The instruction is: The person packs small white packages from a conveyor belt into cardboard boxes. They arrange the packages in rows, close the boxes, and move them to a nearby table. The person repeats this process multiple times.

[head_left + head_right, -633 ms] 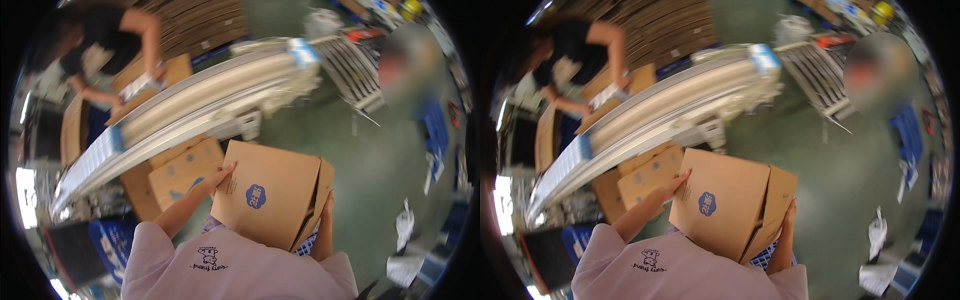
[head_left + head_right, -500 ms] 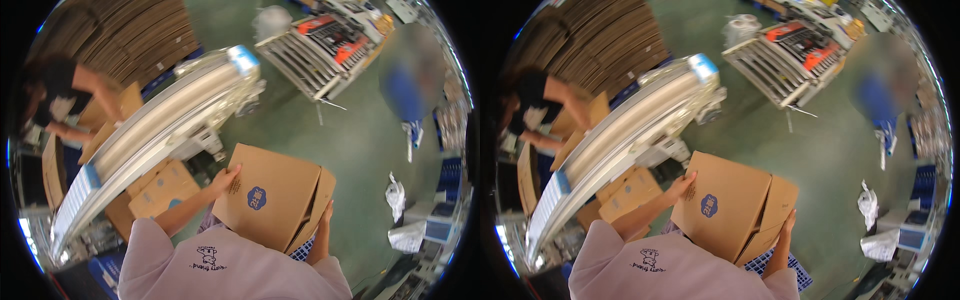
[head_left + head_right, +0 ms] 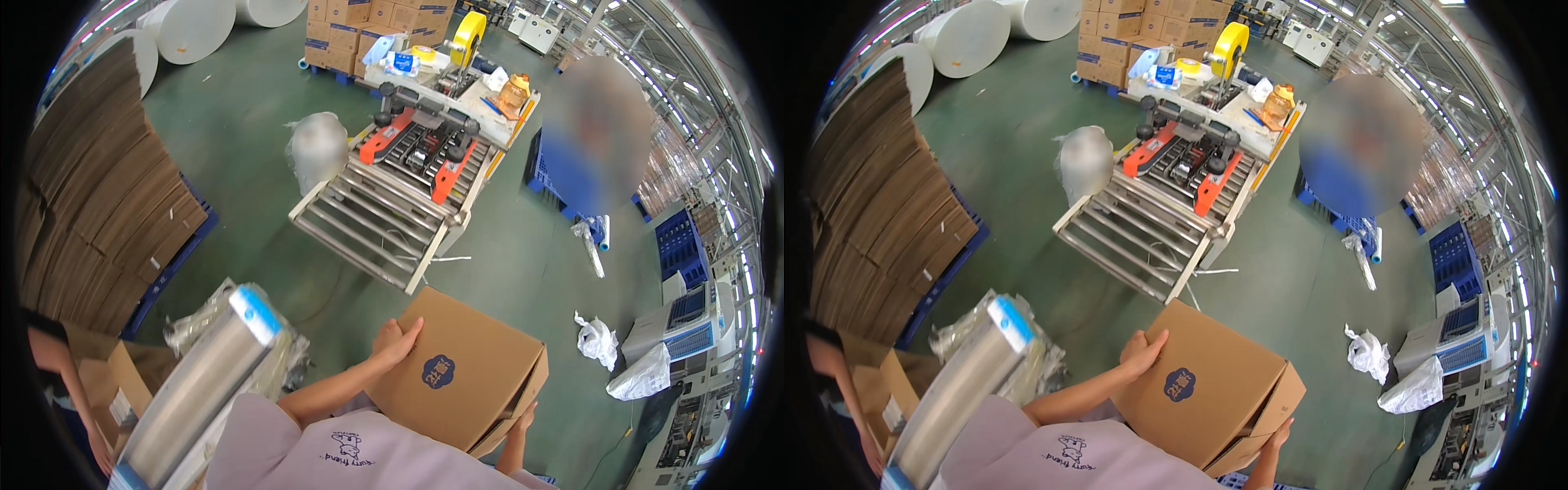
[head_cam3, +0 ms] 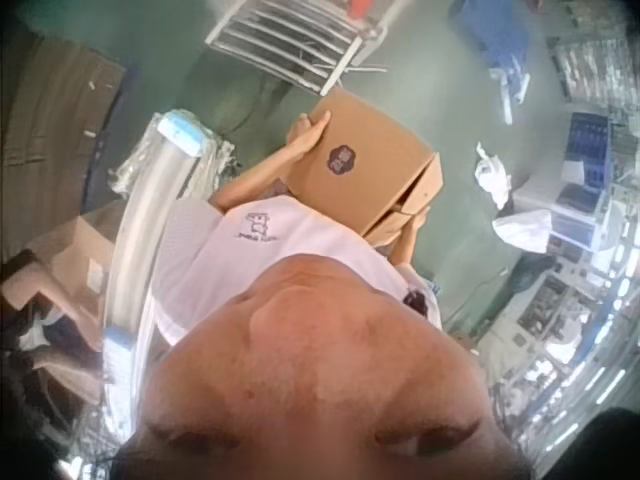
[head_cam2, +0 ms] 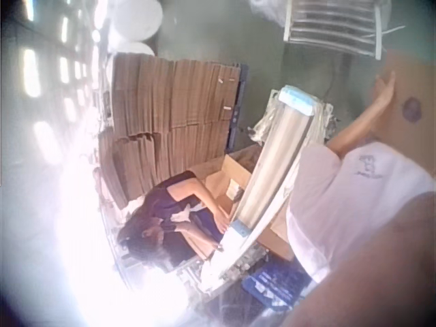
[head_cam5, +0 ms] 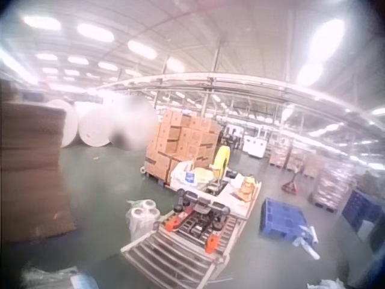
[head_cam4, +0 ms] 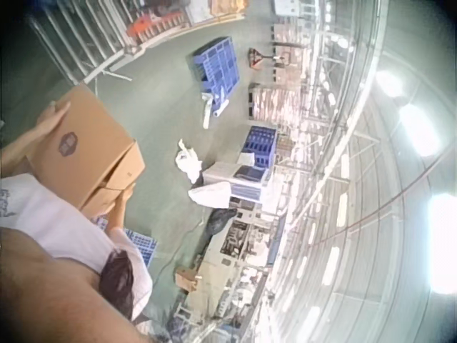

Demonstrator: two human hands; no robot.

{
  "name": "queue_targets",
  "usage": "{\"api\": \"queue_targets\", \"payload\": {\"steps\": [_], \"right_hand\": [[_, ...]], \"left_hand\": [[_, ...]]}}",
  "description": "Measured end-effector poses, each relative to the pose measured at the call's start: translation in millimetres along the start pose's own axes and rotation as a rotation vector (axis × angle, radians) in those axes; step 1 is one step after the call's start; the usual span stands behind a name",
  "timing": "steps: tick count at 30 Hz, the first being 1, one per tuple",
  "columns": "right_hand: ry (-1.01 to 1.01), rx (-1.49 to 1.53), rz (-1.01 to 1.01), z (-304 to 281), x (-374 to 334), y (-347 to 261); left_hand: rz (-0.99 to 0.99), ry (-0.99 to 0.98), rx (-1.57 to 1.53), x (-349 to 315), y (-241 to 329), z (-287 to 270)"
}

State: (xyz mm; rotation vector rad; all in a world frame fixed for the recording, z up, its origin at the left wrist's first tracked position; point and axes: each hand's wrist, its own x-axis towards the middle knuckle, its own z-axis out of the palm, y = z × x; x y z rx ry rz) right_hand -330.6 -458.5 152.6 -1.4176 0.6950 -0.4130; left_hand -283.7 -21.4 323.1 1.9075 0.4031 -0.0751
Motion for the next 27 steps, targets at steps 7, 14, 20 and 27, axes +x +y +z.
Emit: {"api": "queue_targets", "payload": {"steps": [7,14,20,27], "right_hand": [[-0.203,0.091,0.01,100.4,64.0,44.5],[-0.56,-0.36,-0.152,410.8,200.0,-164.8],[-0.902,-0.935,-0.718,705.6,214.4,-255.1],[-0.883,-1.276,-1.078,831.8,142.9,-217.2]], "left_hand": [[0.006,0.139,0.023,90.9,-57.7,11.4],[-0.363,0.542,-0.463,234.0,0.9,-47.5],[-0.39,0.772,-1.285,304.0,-51.5,-23.0],[-0.168,1.02,-0.752,348.7,49.0,-19.3]]}}
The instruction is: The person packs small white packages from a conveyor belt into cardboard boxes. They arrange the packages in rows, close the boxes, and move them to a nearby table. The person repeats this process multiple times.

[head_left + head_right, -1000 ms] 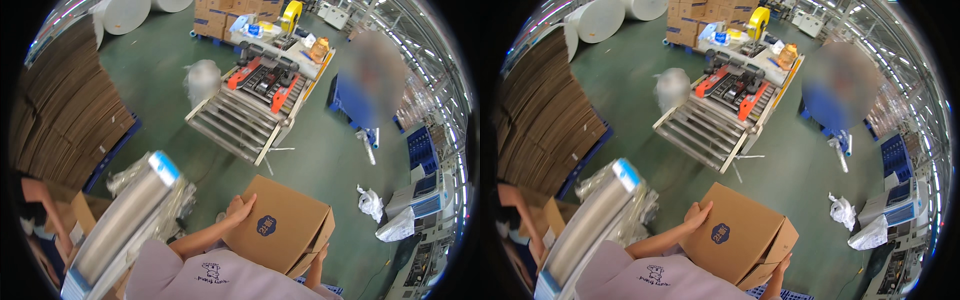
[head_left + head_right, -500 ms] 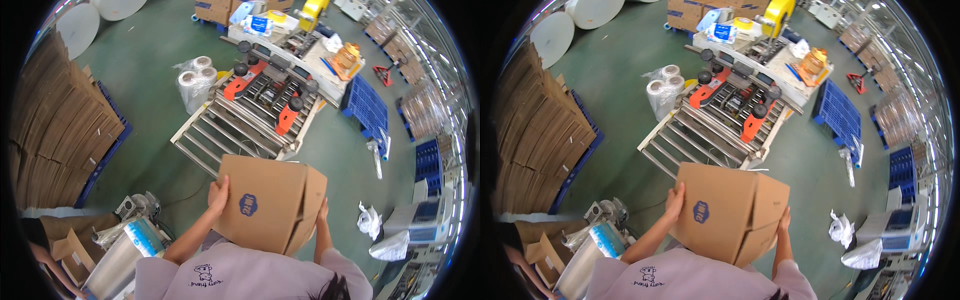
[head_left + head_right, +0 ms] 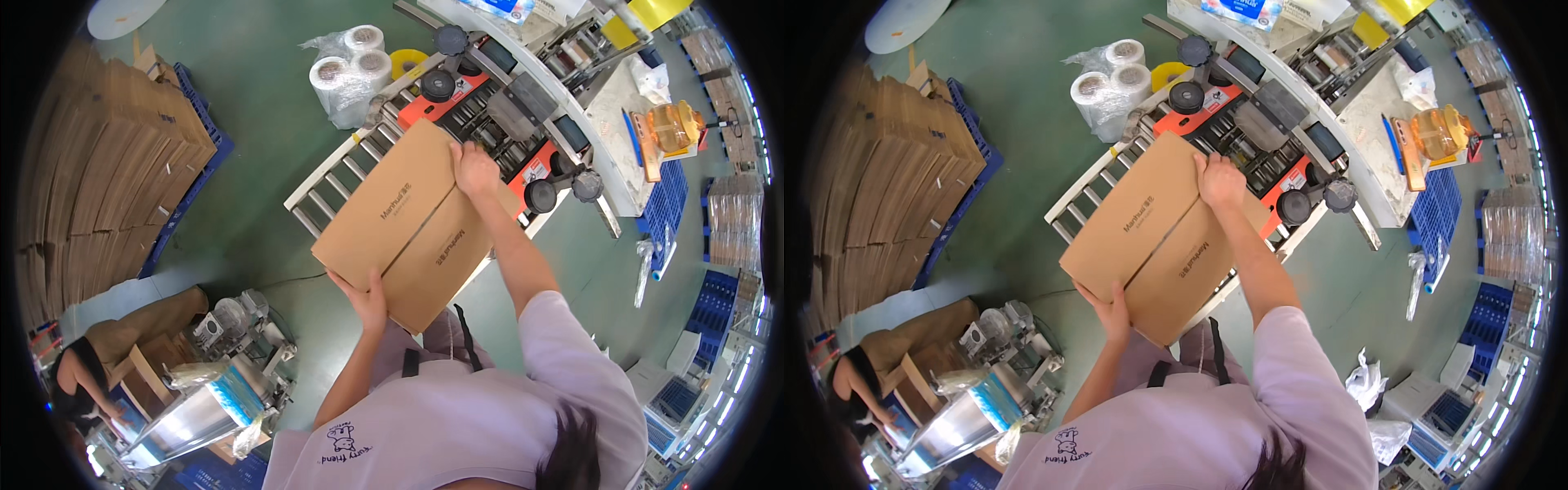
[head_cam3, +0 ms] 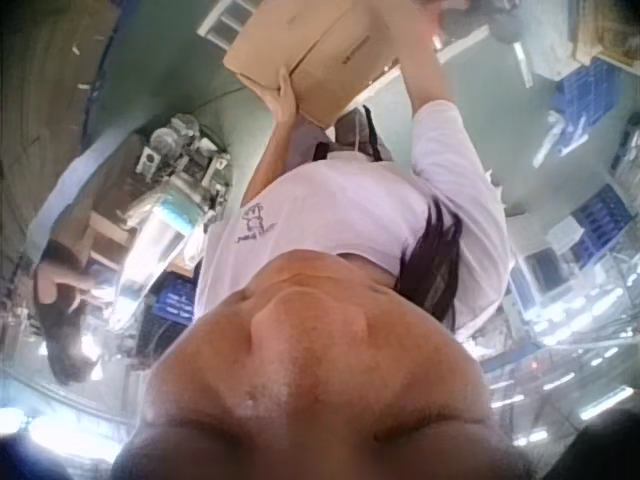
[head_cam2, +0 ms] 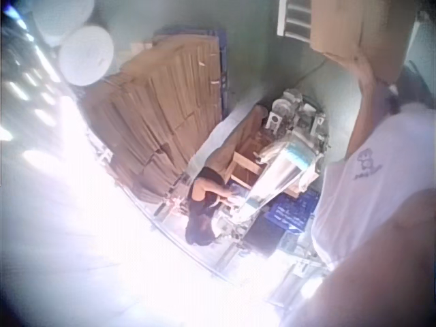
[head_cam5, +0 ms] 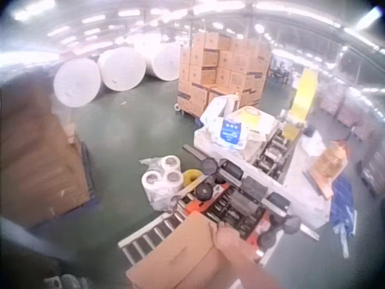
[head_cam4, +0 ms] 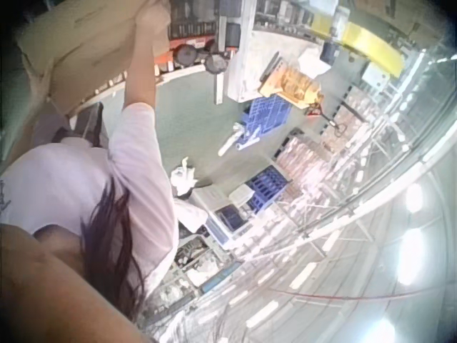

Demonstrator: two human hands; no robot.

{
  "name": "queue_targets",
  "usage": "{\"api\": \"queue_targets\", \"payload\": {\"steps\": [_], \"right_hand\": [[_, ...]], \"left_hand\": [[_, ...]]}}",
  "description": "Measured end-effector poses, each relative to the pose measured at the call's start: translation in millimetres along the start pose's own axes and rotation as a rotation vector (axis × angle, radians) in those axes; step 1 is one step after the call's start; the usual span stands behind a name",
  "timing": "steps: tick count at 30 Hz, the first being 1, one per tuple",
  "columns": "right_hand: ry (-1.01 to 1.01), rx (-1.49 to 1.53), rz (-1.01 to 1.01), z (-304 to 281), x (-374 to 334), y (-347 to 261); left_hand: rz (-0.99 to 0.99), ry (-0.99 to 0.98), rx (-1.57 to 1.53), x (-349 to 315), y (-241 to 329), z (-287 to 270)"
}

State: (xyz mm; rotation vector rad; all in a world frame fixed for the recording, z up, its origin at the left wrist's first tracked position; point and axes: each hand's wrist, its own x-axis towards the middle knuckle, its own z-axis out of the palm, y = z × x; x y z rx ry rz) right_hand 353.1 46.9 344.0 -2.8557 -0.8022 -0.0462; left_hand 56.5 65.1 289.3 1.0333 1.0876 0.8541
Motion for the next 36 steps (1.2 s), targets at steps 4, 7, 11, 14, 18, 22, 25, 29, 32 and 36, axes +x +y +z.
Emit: {"api": "queue_targets", "payload": {"steps": [4,7,11,14,18,22,25,29,32,36], "right_hand": [[0.248,0.011,-0.28,-1.8,5.2,8.8],[0.088,0.007,-0.541,1.8,-30.9,-1.9],[-0.018,-0.028,-0.626,-5.5,-11.5,16.9],[0.042,-0.117,-0.563,0.0,7.6,31.1],[0.024,0.037,-0.621,18.8,-37.6,-6.4],[-0.086,-0.092,-0.587,17.0,-47.2,-10.8],[-0.062,-0.175,-0.558,16.3,-22.0,21.6],[0.075,-0.192,-0.667,39.8,16.4,59.4],[0.313,-0.439,-0.871,72.7,71.1,91.6],[0.32,-0.5,-1.221,84.1,12.7,76.7]], "left_hand": [[0.273,0.02,0.211,21.4,-4.3,40.3],[0.299,0.009,0.45,41.5,4.0,85.8],[0.236,-0.125,0.457,52.6,-7.6,124.2],[0.317,-0.221,0.457,63.3,-18.0,145.1],[0.498,-0.463,0.372,67.2,-21.1,127.6],[0.152,-0.923,0.495,40.5,-89.7,18.5],[0.123,-0.905,0.896,11.4,-132.3,-101.3],[-0.263,-0.334,1.468,-79.3,-163.5,-254.6],[-0.762,-0.159,1.484,-204.9,-218.7,-295.4],[-1.076,0.206,0.918,-388.3,-292.0,-307.5]]}}
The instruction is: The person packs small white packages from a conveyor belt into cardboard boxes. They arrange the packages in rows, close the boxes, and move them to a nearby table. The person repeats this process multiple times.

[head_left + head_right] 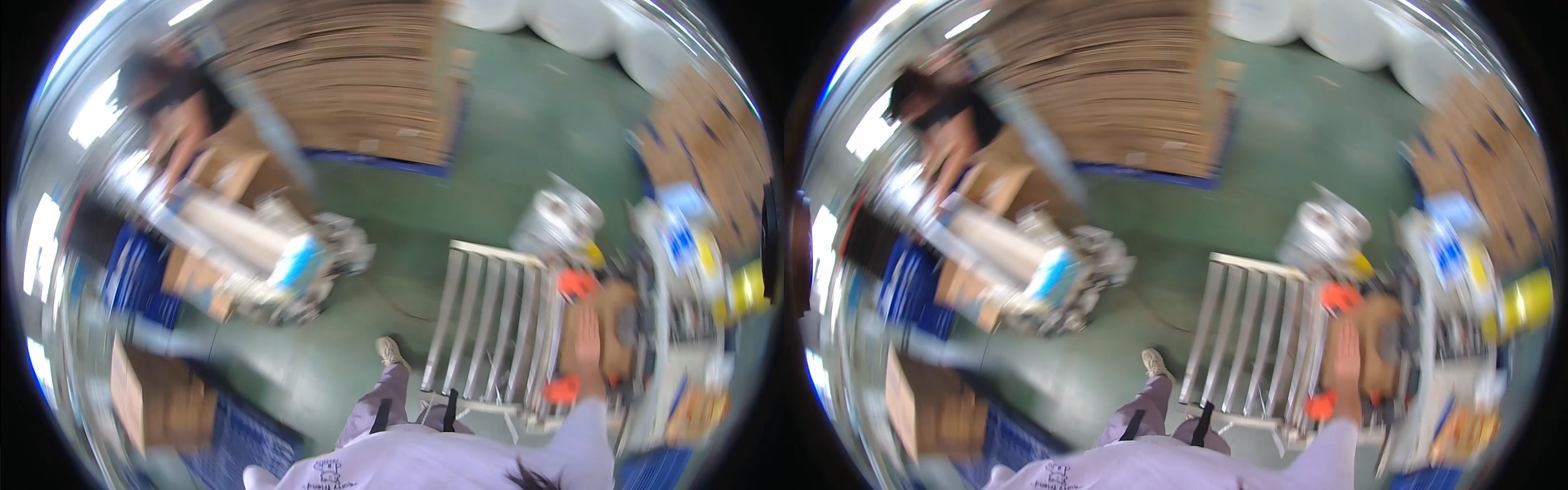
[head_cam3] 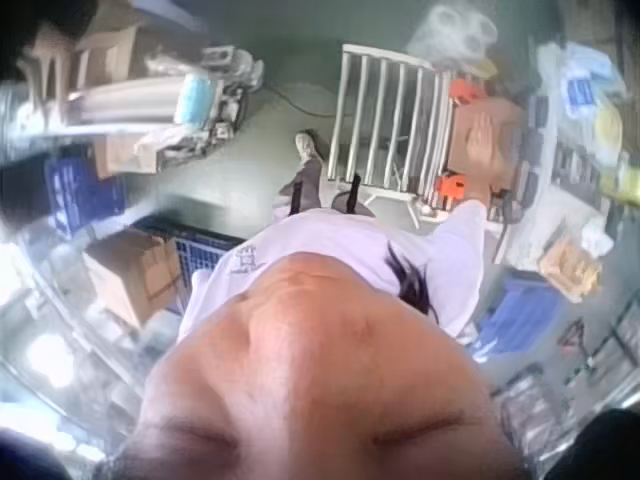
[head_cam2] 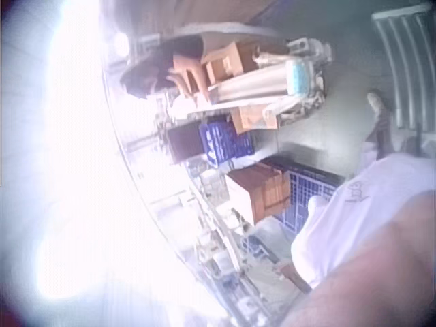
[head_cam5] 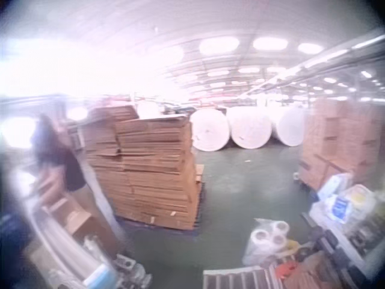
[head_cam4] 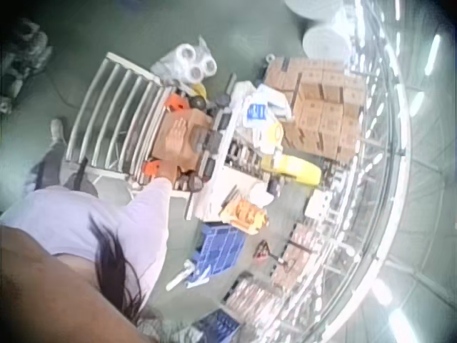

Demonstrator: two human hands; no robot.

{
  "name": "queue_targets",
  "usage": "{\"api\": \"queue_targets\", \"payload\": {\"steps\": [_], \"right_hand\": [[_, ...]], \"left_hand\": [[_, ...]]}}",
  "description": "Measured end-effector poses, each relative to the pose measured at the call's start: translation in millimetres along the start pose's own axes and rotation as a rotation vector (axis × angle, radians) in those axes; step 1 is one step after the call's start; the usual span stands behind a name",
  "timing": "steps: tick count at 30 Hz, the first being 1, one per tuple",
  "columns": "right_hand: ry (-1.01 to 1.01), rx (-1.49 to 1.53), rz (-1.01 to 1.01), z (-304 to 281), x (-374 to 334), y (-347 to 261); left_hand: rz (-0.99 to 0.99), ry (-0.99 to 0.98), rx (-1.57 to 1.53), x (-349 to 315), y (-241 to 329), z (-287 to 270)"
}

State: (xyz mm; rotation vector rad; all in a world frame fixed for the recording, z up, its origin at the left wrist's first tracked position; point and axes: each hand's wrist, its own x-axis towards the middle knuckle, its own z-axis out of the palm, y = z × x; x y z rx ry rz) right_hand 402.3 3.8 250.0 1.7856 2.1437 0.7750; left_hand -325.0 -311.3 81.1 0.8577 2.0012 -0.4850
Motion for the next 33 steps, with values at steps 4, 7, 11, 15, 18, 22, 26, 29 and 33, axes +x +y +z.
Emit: {"api": "queue_targets", "payload": {"steps": [4,7,11,15,18,22,26,29,33], "right_hand": [[-0.408,0.319,-0.09,12.5,-71.6,-184.2],[-0.756,0.563,-0.605,-46.1,-45.8,-372.5],[-0.643,0.926,-1.17,-163.4,-18.5,-553.0],[-0.627,1.174,-1.338,-306.2,18.2,-644.5],[-0.789,1.193,-1.18,-305.1,46.9,-692.1],[-0.938,0.614,-1.072,-215.2,84.4,-703.0],[-1.06,0.243,-1.199,-218.6,124.7,-697.7],[-1.125,0.385,-0.908,-249.3,131.8,-751.4],[-1.087,0.525,-0.837,-281.8,153.3,-851.7]], "left_hand": [[-0.179,-0.004,-0.473,-35.5,-122.3,32.2],[-0.346,0.011,-0.809,-87.9,-166.0,106.8],[-0.358,-0.02,-1.027,-102.7,-140.9,164.1],[-0.231,-0.101,-1.102,-73.0,-123.6,176.8],[-0.182,-0.071,-1.097,-46.1,-153.9,164.2],[-0.384,0.064,-1.465,-30.1,-237.2,122.1],[-0.45,0.218,-1.688,13.6,-330.8,48.4],[-0.344,0.366,-1.633,70.4,-406.6,-51.2],[-0.245,0.605,-1.653,160.4,-480.7,-190.8]]}}
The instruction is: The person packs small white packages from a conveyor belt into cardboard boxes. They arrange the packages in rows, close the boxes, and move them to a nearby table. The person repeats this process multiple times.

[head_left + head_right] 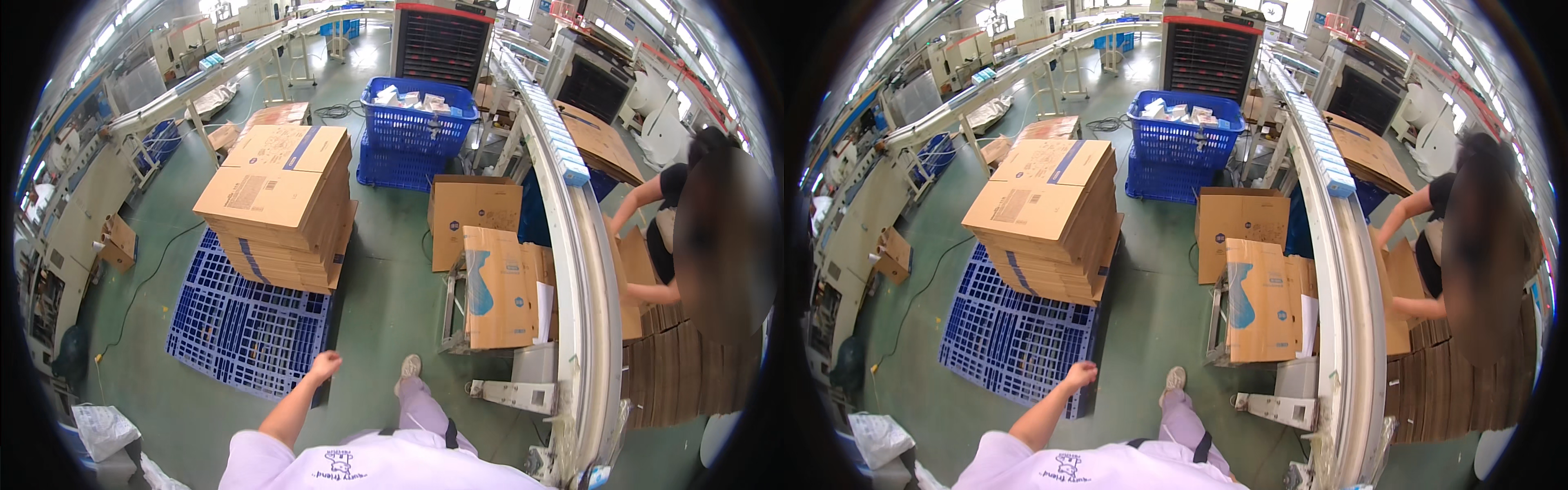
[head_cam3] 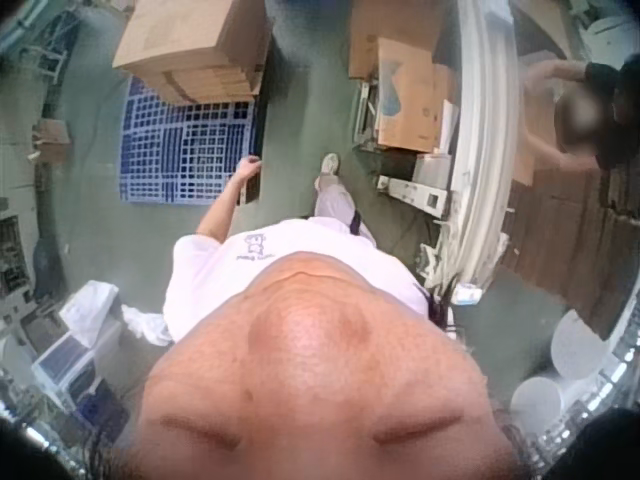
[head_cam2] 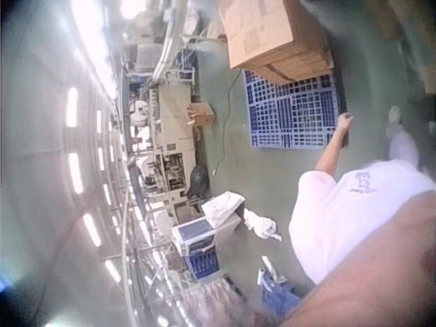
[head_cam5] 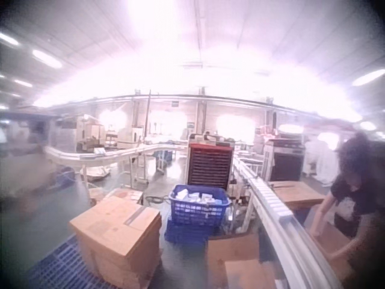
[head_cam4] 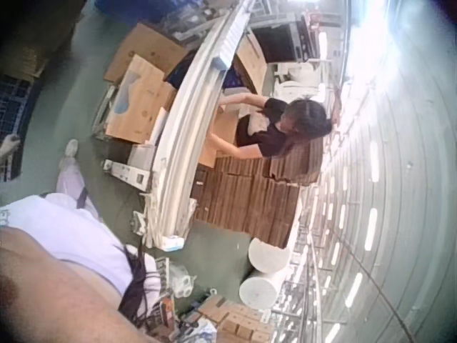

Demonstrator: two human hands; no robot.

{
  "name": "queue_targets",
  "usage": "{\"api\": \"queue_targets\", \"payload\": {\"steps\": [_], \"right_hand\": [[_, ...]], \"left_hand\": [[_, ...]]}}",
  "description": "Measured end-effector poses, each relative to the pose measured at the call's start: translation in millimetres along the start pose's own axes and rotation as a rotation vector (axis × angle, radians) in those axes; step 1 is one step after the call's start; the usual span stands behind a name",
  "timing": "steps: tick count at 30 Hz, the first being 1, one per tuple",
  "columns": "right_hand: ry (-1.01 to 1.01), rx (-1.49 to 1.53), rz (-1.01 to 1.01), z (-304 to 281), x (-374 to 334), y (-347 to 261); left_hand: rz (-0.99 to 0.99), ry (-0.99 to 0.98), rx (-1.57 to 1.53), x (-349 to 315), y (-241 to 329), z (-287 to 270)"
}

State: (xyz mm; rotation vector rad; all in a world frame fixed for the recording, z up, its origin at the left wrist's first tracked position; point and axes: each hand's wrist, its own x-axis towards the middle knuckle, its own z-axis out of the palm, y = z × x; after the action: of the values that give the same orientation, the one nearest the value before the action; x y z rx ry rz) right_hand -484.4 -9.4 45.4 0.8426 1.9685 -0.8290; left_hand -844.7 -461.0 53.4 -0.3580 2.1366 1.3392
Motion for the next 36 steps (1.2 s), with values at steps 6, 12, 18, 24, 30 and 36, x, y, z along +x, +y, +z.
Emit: {"api": "queue_targets", "payload": {"steps": [6,12,18,24,30,36], "right_hand": [[0.209,-0.069,-0.236,-72.2,127.1,-89.3],[0.08,0.562,-0.079,-186.8,148.1,-275.5],[0.13,0.678,-0.129,-195.9,165.2,-372.4],[0.338,0.398,0.053,-175.3,156.2,-414.6],[0.386,0.703,0.056,-174.5,172.7,-476.8],[0.399,0.508,-0.121,-207.6,182.8,-484.7]], "left_hand": [[0.365,-0.166,0.296,68.7,151.8,4.3],[0.342,0.054,0.159,179.1,285.1,-98.4],[0.387,0.435,0.603,360.3,382.9,-231.0],[0.115,0.209,1.166,439.2,425.4,-264.4],[0.371,-0.052,1.177,456.0,421.1,-314.8],[0.382,-0.033,1.137,396.3,546.1,-310.6]]}}
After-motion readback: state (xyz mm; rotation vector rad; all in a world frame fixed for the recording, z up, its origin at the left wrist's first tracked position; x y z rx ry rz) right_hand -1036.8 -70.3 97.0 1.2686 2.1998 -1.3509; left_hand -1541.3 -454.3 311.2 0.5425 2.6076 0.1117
